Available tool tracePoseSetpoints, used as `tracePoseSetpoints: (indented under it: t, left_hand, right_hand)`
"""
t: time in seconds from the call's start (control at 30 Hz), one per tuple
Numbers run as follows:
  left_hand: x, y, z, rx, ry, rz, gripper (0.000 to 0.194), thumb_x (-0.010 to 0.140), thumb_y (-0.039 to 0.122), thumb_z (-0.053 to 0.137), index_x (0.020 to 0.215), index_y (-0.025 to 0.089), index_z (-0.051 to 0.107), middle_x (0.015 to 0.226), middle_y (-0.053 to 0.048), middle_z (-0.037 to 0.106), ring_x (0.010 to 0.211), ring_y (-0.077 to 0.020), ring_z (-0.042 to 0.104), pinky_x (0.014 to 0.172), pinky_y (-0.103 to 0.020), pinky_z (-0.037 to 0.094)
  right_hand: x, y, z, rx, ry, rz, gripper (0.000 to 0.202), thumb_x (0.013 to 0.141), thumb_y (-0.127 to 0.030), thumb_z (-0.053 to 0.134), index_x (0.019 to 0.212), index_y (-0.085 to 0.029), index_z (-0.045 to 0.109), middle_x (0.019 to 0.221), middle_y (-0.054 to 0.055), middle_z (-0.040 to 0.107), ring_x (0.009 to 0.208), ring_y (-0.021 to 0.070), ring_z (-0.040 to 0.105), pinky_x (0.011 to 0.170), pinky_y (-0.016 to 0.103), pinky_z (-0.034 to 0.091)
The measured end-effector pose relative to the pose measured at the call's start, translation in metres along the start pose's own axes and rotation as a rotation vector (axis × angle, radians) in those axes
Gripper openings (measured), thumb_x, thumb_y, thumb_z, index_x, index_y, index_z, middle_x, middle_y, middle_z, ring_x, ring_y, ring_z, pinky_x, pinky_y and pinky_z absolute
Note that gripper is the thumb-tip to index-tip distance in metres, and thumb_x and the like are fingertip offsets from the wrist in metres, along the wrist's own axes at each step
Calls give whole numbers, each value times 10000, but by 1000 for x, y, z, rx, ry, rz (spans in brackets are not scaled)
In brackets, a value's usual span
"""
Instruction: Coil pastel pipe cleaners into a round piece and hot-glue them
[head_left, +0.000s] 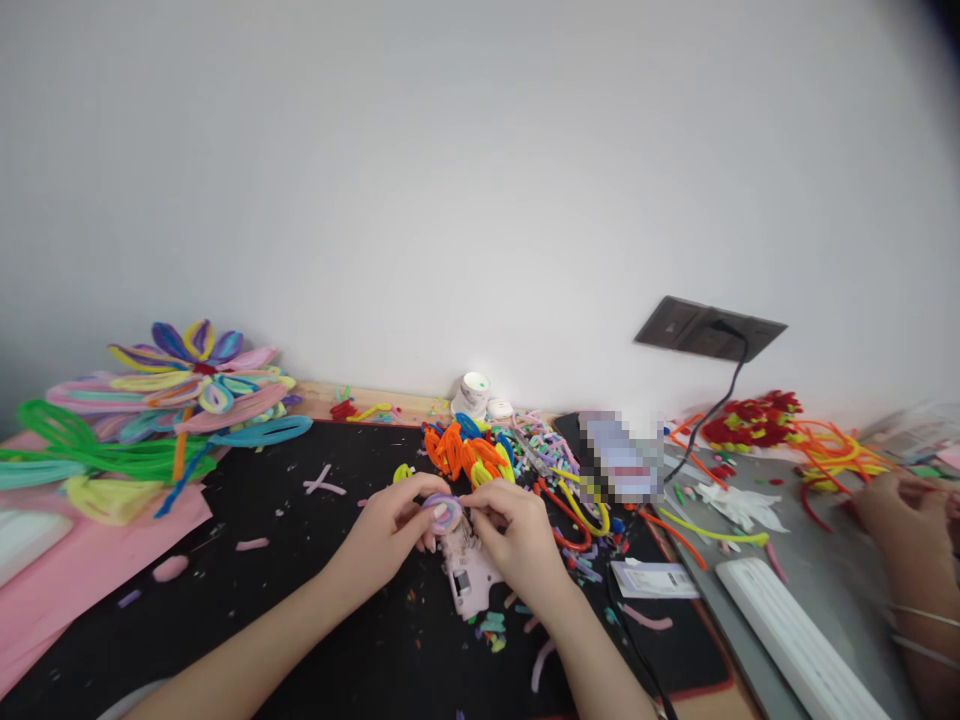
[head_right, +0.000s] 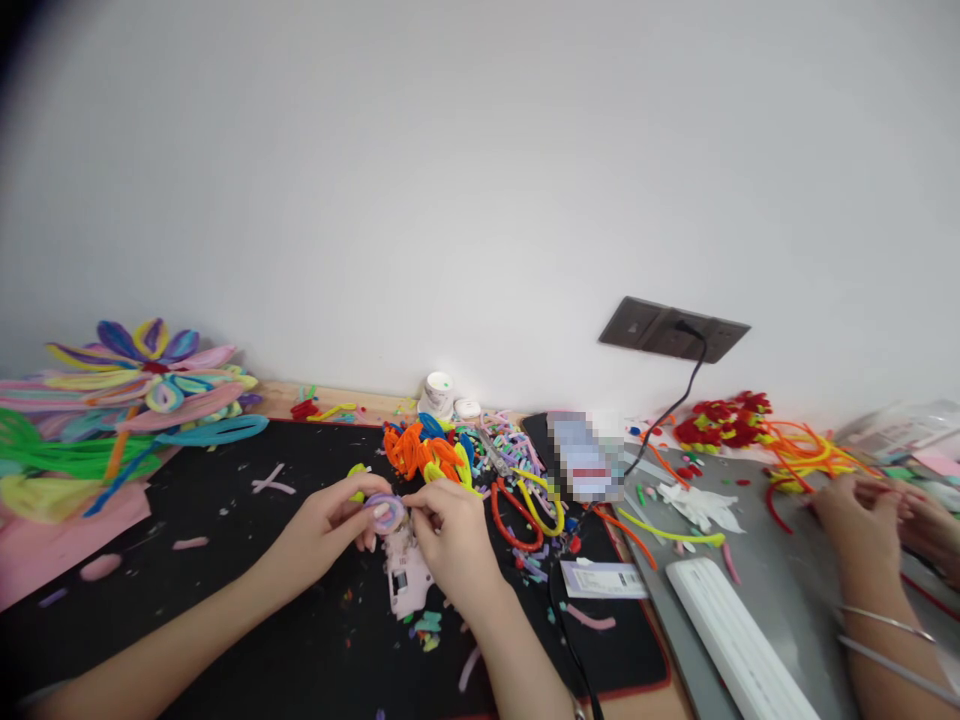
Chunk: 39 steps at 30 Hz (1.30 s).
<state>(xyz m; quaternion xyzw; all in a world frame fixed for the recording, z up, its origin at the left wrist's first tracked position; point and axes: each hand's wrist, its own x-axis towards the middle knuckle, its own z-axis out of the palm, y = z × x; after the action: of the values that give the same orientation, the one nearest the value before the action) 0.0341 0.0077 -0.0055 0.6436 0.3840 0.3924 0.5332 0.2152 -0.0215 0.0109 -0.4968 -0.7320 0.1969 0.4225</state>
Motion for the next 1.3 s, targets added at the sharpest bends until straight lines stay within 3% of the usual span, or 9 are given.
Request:
tracePoseSetpoints:
  t: [0.3, 0.63, 0.83, 1.03, 1.23, 1.3]
  left_hand:
    - [2, 5, 0, -38, 67, -54, 191, 802, 307, 575, 939, 174, 589, 667, 18, 623, 512, -128, 592, 536, -260, 505]
    - [0, 2, -2, 19, 56, -66, 190, 807, 302, 560, 949, 180, 595, 698, 13, 637, 479, -118, 567, 485, -245, 452]
    - [1, -2, -4, 21, 51, 10, 135, 812, 286, 590, 913, 198, 606, 848, -33, 679, 755, -187, 648, 681, -291, 512]
    - [0, 2, -2, 11, 32, -1, 113, 794, 272, 595, 884, 205, 581, 740, 4, 643, 578, -144, 580, 550, -254, 459]
    - [1, -1, -5, 21, 94, -5, 116, 826, 281, 585, 910, 202, 567, 707, 28, 607, 546, -122, 548, 538, -243, 430]
    - [3, -4, -7, -10, 155, 1, 142, 842, 312, 588, 930, 205, 558, 725, 30, 605, 555, -118, 543, 539, -241, 430]
  right_hand:
    - [1, 3, -1, 94, 38, 98, 242, 758, -65, 571, 863, -199, 743, 764, 26, 687, 643, 138, 617, 564, 207, 474]
    - [0, 1, -1, 27, 66, 54, 224, 762, -56, 574, 809, -195, 743, 709, 15, 686, 590, 130, 589, 552, 216, 442]
    - [1, 3, -2, 11, 53, 46, 245, 764, -46, 564, 812, -206, 744, 727, 18, 697, 603, 140, 608, 551, 224, 443]
    - [1, 3, 0, 16, 42, 30, 227, 793, -75, 568, 816, -217, 744, 740, 24, 700, 622, 149, 613, 567, 238, 449]
    - [2, 2, -15, 27, -22, 107, 245, 781, -77, 587, 954, -196, 712, 845, 35, 705, 716, 162, 639, 661, 263, 507]
    - [0, 4, -28, -46, -103, 138, 282, 737, -107, 663, 1000, -203, 693, 968, 46, 700, 872, 199, 644, 807, 321, 510]
